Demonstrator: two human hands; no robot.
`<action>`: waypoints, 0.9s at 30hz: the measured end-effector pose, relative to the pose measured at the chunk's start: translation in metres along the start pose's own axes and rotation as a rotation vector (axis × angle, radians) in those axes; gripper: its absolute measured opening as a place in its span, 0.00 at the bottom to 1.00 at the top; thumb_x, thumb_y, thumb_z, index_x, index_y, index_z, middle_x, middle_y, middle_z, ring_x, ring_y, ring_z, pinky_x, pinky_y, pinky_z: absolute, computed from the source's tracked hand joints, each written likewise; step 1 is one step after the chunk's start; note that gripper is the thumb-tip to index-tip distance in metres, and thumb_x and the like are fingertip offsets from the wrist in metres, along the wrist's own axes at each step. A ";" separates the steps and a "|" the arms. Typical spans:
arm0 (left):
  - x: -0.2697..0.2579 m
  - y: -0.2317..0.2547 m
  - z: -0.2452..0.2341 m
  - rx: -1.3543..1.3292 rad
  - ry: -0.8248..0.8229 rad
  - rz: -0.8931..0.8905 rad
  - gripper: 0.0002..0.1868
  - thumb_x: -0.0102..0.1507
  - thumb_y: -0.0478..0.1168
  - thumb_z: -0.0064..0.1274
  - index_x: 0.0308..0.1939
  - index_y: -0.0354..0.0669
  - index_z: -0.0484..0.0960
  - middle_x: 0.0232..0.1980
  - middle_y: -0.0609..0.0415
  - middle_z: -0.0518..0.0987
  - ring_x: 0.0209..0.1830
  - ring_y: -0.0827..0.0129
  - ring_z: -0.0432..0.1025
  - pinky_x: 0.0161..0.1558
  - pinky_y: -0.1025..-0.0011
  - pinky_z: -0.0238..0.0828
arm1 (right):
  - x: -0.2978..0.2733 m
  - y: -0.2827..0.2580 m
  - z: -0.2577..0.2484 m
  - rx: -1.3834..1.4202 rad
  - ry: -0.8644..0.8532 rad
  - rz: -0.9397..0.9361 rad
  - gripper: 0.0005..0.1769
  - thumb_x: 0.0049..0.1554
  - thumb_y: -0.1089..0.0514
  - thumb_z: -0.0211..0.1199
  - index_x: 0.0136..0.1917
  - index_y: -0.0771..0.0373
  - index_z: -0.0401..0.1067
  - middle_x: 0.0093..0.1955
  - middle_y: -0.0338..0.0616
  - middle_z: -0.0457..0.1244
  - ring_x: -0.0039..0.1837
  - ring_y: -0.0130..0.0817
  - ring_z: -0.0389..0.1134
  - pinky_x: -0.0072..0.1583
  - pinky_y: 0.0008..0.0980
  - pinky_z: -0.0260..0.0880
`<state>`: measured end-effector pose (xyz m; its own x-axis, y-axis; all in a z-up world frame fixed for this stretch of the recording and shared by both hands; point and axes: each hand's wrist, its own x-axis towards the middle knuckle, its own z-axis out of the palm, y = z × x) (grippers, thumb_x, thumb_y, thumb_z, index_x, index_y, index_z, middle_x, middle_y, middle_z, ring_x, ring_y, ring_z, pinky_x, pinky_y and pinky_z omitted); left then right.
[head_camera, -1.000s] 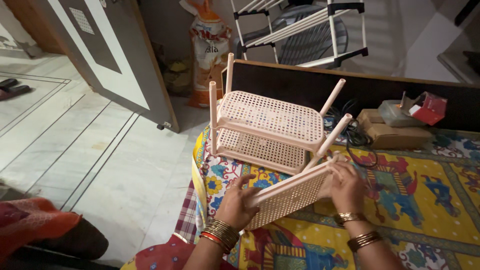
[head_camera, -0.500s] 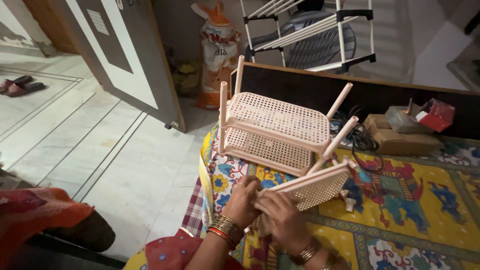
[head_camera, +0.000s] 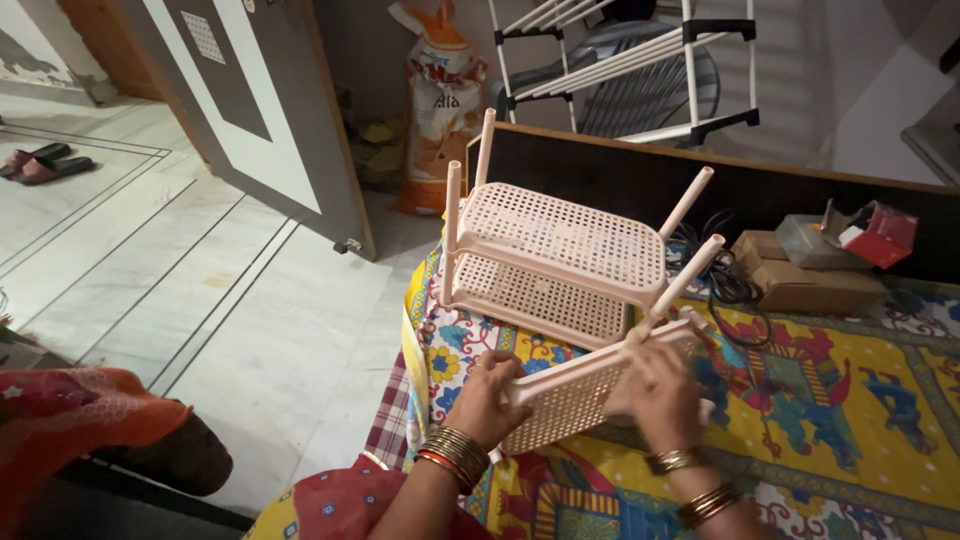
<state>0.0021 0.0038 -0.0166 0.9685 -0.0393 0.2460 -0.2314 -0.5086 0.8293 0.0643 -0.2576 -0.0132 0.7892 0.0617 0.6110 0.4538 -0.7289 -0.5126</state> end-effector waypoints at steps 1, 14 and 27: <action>0.000 0.000 0.000 0.012 0.003 0.010 0.27 0.46 0.33 0.70 0.49 0.38 0.78 0.59 0.47 0.73 0.58 0.52 0.72 0.58 0.64 0.74 | -0.009 -0.013 0.004 0.039 -0.039 -0.065 0.16 0.52 0.67 0.60 0.53 0.60 0.80 0.58 0.48 0.69 0.61 0.43 0.69 0.62 0.39 0.71; -0.005 -0.037 0.029 -0.294 0.084 -0.184 0.33 0.48 0.30 0.63 0.56 0.42 0.69 0.45 0.46 0.81 0.46 0.61 0.78 0.46 0.65 0.77 | -0.038 -0.110 0.013 0.051 -0.325 -0.393 0.26 0.51 0.64 0.58 0.64 0.62 0.72 0.64 0.49 0.63 0.65 0.49 0.63 0.65 0.48 0.63; 0.026 0.041 0.029 -0.621 0.062 -0.021 0.30 0.55 0.33 0.62 0.61 0.36 0.71 0.50 0.45 0.81 0.46 0.72 0.78 0.47 0.73 0.79 | 0.008 -0.111 -0.048 0.168 -0.127 -0.202 0.27 0.52 0.68 0.58 0.66 0.63 0.72 0.65 0.52 0.61 0.66 0.46 0.65 0.60 0.38 0.73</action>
<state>0.0210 -0.0430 0.0089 0.9706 0.0248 0.2395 -0.2408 0.0869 0.9667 0.0001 -0.2089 0.0780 0.7164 0.2865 0.6361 0.6610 -0.5703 -0.4876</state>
